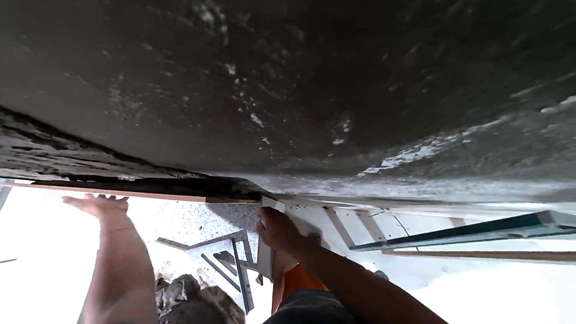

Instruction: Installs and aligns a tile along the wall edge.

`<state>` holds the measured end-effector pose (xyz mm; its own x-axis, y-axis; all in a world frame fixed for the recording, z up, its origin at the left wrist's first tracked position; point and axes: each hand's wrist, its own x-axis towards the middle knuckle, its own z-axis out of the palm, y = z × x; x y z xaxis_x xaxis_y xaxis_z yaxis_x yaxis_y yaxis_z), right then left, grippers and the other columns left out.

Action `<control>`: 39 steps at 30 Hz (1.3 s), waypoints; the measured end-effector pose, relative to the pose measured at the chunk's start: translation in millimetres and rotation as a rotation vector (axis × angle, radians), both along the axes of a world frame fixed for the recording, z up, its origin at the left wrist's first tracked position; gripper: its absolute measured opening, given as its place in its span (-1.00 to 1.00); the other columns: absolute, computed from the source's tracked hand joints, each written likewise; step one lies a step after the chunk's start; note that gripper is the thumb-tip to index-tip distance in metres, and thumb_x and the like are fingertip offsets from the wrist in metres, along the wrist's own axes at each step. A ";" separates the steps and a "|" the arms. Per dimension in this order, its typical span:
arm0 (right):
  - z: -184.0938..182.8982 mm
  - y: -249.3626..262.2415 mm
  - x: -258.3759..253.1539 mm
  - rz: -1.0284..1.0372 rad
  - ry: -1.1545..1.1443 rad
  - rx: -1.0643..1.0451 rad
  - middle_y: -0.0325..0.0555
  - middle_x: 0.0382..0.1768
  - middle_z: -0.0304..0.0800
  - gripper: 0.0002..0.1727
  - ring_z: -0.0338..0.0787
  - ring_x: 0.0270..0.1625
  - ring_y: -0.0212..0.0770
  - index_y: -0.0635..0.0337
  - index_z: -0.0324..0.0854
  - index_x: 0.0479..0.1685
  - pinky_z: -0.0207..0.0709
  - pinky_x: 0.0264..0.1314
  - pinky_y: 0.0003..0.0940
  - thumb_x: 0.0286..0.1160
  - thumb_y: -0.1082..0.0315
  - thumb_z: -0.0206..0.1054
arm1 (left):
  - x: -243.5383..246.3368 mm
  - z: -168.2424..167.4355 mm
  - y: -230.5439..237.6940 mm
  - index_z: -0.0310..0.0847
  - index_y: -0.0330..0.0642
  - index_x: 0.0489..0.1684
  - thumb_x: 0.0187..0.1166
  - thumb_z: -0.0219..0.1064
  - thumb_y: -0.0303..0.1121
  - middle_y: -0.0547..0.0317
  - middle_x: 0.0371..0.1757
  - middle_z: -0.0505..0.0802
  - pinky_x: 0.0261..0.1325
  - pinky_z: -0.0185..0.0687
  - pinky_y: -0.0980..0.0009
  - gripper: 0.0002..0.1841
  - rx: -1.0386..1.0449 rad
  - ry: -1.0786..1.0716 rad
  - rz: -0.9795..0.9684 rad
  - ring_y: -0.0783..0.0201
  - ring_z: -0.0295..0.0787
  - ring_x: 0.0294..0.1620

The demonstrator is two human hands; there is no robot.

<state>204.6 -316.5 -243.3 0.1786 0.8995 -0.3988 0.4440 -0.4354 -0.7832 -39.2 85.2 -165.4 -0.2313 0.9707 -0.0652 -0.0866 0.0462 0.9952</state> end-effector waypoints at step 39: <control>-27.9 169.9 -70.6 0.445 0.229 0.334 0.31 -0.02 0.77 -0.60 0.76 0.18 0.23 0.42 0.67 0.02 0.53 0.27 0.25 0.83 0.21 0.08 | 72.4 -101.1 -92.0 0.15 -0.21 0.77 0.89 -0.53 0.05 -0.10 0.67 0.49 0.60 0.43 0.05 -0.30 0.102 0.138 0.017 0.11 0.43 0.65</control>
